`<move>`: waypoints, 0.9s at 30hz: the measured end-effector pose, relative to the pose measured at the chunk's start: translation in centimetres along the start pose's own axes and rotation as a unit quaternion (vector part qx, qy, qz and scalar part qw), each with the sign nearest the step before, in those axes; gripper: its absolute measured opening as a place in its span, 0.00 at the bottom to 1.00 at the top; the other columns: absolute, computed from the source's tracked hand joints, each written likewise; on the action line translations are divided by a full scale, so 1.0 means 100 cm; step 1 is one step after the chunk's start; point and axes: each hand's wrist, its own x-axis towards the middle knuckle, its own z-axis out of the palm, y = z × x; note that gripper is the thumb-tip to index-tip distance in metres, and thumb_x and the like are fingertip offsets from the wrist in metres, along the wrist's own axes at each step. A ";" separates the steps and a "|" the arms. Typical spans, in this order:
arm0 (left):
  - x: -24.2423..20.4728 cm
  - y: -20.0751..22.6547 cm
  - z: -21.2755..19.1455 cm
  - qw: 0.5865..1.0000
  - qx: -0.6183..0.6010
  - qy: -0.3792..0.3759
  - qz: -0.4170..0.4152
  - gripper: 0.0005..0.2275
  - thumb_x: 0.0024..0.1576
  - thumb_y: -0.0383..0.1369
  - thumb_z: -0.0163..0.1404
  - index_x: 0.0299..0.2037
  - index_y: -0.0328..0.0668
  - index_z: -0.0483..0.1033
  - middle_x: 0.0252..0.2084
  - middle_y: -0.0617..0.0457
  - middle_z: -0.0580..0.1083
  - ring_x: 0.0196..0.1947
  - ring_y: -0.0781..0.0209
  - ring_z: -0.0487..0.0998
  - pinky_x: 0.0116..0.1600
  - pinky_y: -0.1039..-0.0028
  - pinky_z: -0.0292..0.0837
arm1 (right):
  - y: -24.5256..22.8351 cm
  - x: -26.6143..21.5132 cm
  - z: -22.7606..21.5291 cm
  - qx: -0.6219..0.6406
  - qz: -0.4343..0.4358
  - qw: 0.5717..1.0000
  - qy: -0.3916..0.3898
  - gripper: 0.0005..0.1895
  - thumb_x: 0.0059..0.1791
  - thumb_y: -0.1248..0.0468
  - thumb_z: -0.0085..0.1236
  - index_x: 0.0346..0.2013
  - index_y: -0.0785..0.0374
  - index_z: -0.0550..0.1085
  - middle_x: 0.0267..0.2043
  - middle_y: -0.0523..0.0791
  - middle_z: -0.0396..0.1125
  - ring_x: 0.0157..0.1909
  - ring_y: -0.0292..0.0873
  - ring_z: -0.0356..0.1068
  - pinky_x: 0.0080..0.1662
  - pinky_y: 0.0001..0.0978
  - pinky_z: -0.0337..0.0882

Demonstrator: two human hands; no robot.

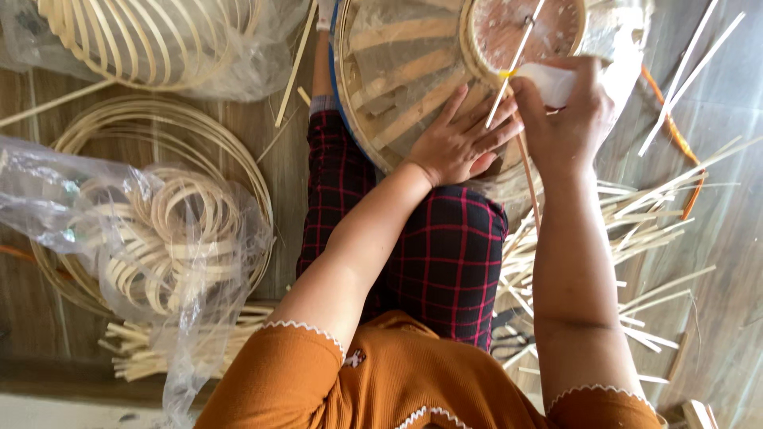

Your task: The person assembles a bamboo lamp shade by inserting thin bamboo strips into a central wooden frame, using glue and a knife to trim and secure the components.

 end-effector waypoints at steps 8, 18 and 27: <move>0.001 0.001 -0.006 1.000 -0.009 -0.003 -0.001 0.34 0.65 0.44 0.50 0.79 0.58 0.45 0.81 0.51 0.46 0.81 0.55 0.49 0.81 0.42 0.28 | -0.005 -0.006 -0.005 -0.020 0.027 0.999 0.008 0.17 0.54 0.61 0.72 0.48 0.66 0.73 0.43 0.52 0.76 0.43 0.49 0.79 0.45 0.37 0.78; 0.000 0.001 -0.003 1.000 0.000 0.005 -0.004 0.36 0.64 0.42 0.52 0.79 0.57 0.44 0.82 0.53 0.46 0.81 0.55 0.46 0.81 0.43 0.31 | -0.007 -0.005 -0.006 -0.005 0.032 0.999 0.004 0.17 0.54 0.62 0.72 0.48 0.66 0.73 0.41 0.51 0.76 0.41 0.47 0.80 0.44 0.35 0.78; -0.001 0.001 -0.003 1.000 0.019 -0.005 -0.004 0.36 0.65 0.44 0.51 0.80 0.58 0.43 0.82 0.52 0.44 0.82 0.50 0.42 0.82 0.47 0.29 | 0.003 -0.010 -0.002 -0.002 0.017 1.000 0.020 0.16 0.54 0.63 0.72 0.47 0.67 0.73 0.41 0.51 0.77 0.41 0.45 0.79 0.43 0.35 0.79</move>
